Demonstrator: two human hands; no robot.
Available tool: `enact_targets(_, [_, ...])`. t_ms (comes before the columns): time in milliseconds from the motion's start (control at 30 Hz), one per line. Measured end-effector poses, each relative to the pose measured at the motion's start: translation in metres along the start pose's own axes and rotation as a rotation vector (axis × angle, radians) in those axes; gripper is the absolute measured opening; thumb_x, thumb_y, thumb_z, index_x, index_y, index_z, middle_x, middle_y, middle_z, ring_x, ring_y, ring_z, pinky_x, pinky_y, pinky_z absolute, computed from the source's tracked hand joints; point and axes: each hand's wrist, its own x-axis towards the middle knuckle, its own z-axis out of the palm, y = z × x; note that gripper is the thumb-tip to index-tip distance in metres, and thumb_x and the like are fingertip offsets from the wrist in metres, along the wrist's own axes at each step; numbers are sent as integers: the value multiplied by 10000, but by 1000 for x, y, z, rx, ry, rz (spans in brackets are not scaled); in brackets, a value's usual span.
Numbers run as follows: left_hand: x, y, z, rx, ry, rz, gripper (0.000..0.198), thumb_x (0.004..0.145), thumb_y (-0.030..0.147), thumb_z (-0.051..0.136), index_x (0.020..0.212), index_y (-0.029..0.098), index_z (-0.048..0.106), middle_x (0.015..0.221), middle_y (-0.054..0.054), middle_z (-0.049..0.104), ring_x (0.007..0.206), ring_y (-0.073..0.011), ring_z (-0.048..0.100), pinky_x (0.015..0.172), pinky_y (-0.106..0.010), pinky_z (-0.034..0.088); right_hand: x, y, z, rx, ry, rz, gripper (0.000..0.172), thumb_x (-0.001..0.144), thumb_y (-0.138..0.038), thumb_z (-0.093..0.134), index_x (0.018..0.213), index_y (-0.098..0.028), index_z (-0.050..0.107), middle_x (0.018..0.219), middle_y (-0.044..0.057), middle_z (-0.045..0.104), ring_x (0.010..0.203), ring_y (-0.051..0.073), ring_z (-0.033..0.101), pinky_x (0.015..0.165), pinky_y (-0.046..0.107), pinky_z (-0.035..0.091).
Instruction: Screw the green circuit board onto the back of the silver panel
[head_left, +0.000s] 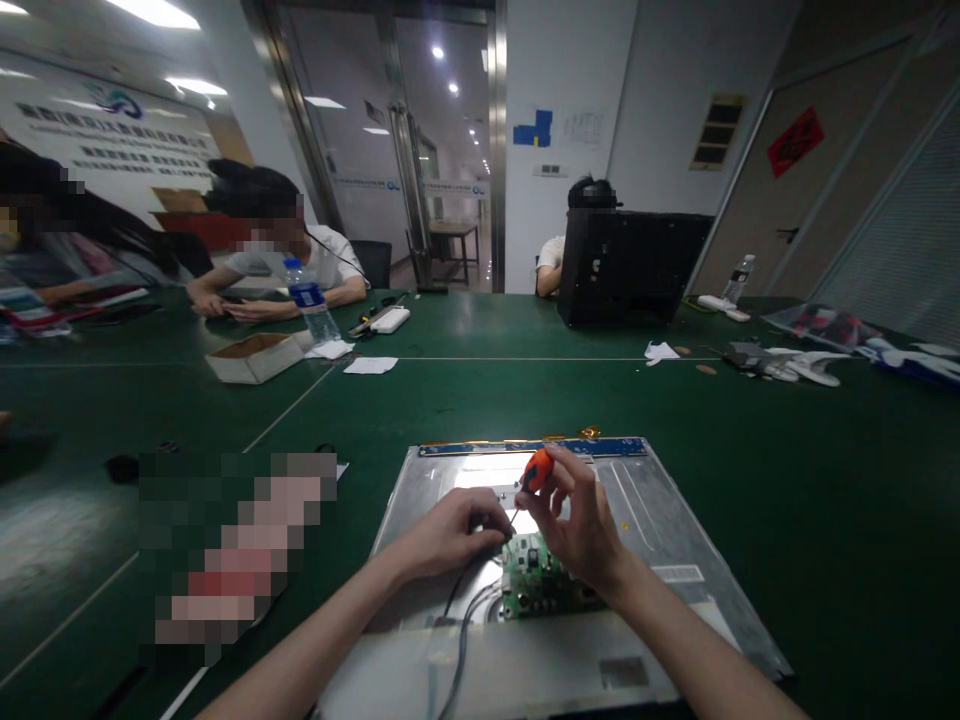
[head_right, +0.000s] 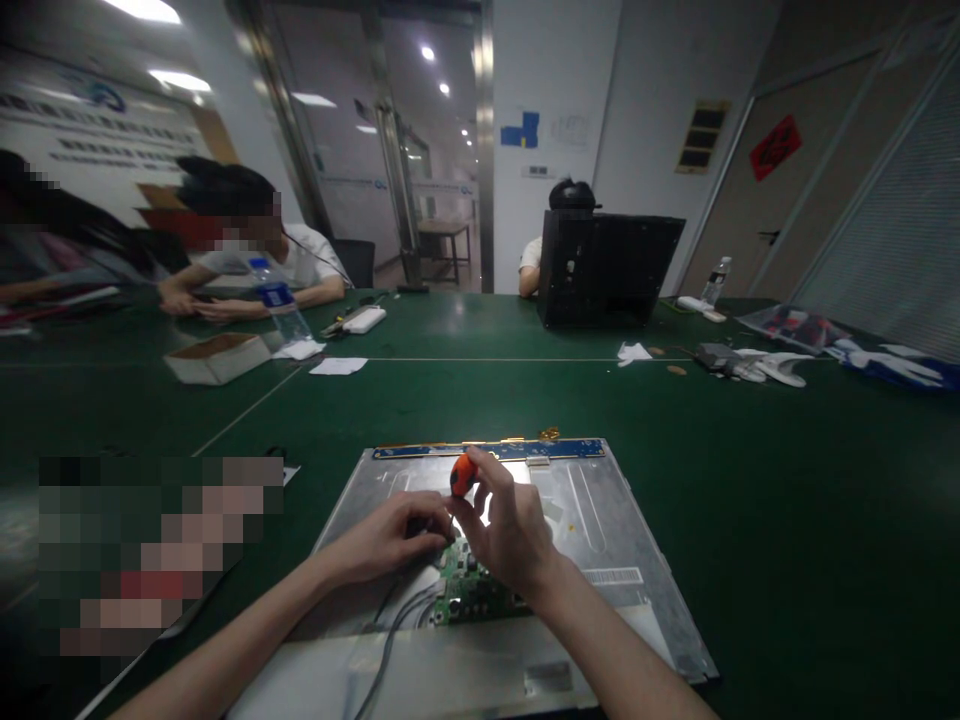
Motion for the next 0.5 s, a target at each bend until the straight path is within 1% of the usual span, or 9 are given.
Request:
enact_targets(100, [0, 0, -1, 3, -1, 13, 106, 803, 165, 604, 846, 167, 701, 822, -21, 663, 751, -161, 564, 693, -264, 427, 1, -1, -1, -21, -2, -9, 545, 905, -169, 545, 1367, -230, 261, 797, 2, 631, 535, 105, 570, 419, 200, 418])
enact_targets(267, [0, 3, -1, 2, -11, -8, 115, 791, 136, 591, 841, 164, 691, 819, -18, 657, 756, -159, 560, 699, -261, 427, 1, -2, -2, -81, 9, -32, 531, 909, -196, 542, 1369, -225, 277, 788, 4, 624, 518, 108, 568, 410, 205, 429])
enact_targets(400, [1, 1, -1, -13, -24, -2, 115, 794, 141, 588, 853, 160, 685, 826, -24, 653, 770, -168, 562, 713, -274, 432, 1, -1, -2, -114, 21, -60, 541, 909, -203, 545, 1382, -221, 282, 847, 30, 643, 523, 104, 573, 421, 211, 450])
enact_targets(500, [1, 0, -1, -20, -26, -14, 117, 798, 140, 584, 863, 160, 680, 817, -22, 649, 763, -167, 560, 709, -275, 433, 1, -2, -2, -125, 19, -63, 545, 915, -221, 544, 1391, -227, 278, 866, 31, 649, 526, 102, 578, 420, 210, 450])
